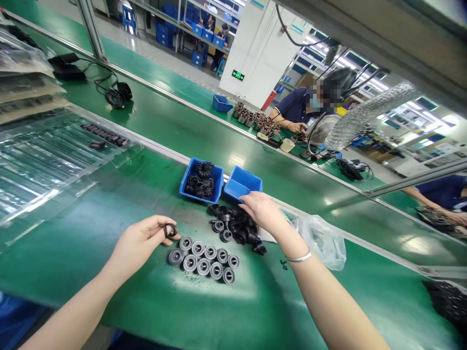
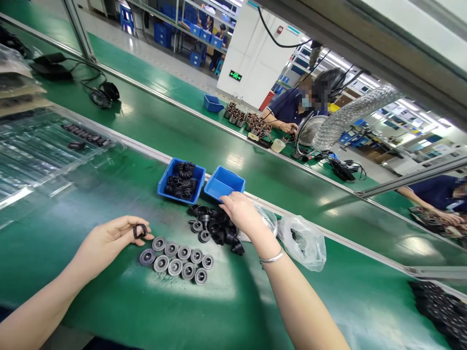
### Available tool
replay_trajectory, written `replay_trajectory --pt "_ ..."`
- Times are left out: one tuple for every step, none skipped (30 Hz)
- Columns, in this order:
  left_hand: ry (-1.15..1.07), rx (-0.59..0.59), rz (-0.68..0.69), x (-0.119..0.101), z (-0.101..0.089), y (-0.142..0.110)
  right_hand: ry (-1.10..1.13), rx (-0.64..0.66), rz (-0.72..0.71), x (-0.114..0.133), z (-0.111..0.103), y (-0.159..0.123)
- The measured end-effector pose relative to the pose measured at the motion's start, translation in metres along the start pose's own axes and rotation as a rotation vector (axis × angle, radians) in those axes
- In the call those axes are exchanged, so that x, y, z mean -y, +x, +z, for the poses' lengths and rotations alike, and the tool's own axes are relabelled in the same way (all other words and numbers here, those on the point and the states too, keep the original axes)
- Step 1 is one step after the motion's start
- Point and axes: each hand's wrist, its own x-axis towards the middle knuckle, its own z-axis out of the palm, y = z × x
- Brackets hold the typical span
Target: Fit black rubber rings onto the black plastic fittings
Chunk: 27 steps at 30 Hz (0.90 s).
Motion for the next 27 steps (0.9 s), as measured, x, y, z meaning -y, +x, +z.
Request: replay_trajectory --pt "0.001 -0.002 0.007 -0.002 0.0 -0.001 -0.011 0.013 -0.03 0.0 0.0 -0.002" --pt "0.009 -0.009 0.016 -0.003 0.001 -0.001 -0.018 0.024 -0.056 0.001 0.001 -0.004" --pt "0.018 -0.02 0.028 -0.004 0.001 -0.001 -0.02 0.032 -0.078 0.002 0.001 -0.005" --pt "0.024 -0.035 0.043 -0.004 0.001 -0.001 -0.02 0.037 -0.1 0.002 0.002 -0.006" --pt "0.024 -0.048 0.058 -0.003 0.001 -0.001 -0.018 0.038 -0.122 0.003 0.003 -0.007" --pt "0.019 -0.059 0.071 -0.003 0.001 -0.001 -0.016 0.034 -0.148 0.003 0.003 -0.008" --pt "0.012 -0.067 0.083 -0.002 0.001 0.0 -0.014 0.027 -0.177 0.003 0.004 -0.008" --pt "0.006 -0.07 0.093 -0.001 0.001 0.0 -0.01 0.021 -0.207 0.003 0.004 -0.009" --pt "0.005 -0.069 0.103 0.0 0.001 0.001 -0.006 0.011 -0.233 0.003 0.003 -0.009" --pt "0.009 -0.065 0.113 0.0 0.001 0.001 -0.005 -0.005 -0.247 0.004 0.001 -0.009" --pt "0.016 -0.06 0.124 0.001 0.001 0.001 -0.003 -0.03 -0.243 0.006 -0.001 -0.01" --pt "0.024 -0.057 0.134 0.001 0.001 0.001 0.002 -0.069 -0.225 0.01 -0.005 -0.01" --pt "0.032 -0.057 0.145 0.001 0.001 0.001 0.016 -0.118 -0.195 0.017 -0.01 -0.011" --pt "0.038 -0.06 0.155 0.001 0.002 0.0 0.046 -0.175 -0.158 0.025 -0.015 -0.012" --pt "0.042 -0.065 0.166 0.001 0.002 0.0 0.099 -0.23 -0.119 0.037 -0.02 -0.013" --pt "0.045 -0.071 0.172 0.001 0.003 -0.001 0.18 -0.267 -0.085 0.05 -0.024 -0.013" --pt "0.059 -0.079 0.187 0.0 0.004 -0.003 0.283 -0.286 -0.051 0.065 -0.027 -0.013" --pt "0.091 -0.092 0.215 -0.002 0.006 -0.004 0.404 -0.261 -0.029 0.081 -0.029 -0.012" --pt "0.143 -0.11 0.26 -0.004 0.008 -0.006 0.53 -0.202 -0.014 0.097 -0.029 -0.011" --pt "0.21 -0.129 0.32 -0.006 0.01 -0.007 0.639 -0.142 -0.01 0.111 -0.028 -0.008" --pt "0.286 -0.149 0.391 -0.009 0.012 -0.009 0.722 -0.098 -0.011 0.124 -0.025 -0.005" --pt "0.36 -0.164 0.462 -0.012 0.015 -0.011 0.789 -0.069 -0.007 0.135 -0.022 -0.002" --pt "0.42 -0.172 0.526 -0.015 0.017 -0.012 0.844 -0.055 0.003 0.143 -0.019 0.002" --pt "0.459 -0.174 0.574 -0.018 0.019 -0.014 0.888 -0.051 0.02 0.148 -0.015 0.005" --pt "0.486 -0.172 0.61 -0.02 0.02 -0.015 0.926 -0.048 0.041 0.151 -0.013 0.008" --pt "0.505 -0.169 0.636 -0.022 0.021 -0.016 0.962 -0.042 0.064 0.152 -0.011 0.011" --pt "0.519 -0.169 0.655 -0.023 0.021 -0.017 0.995 -0.031 0.088 0.152 -0.01 0.012"
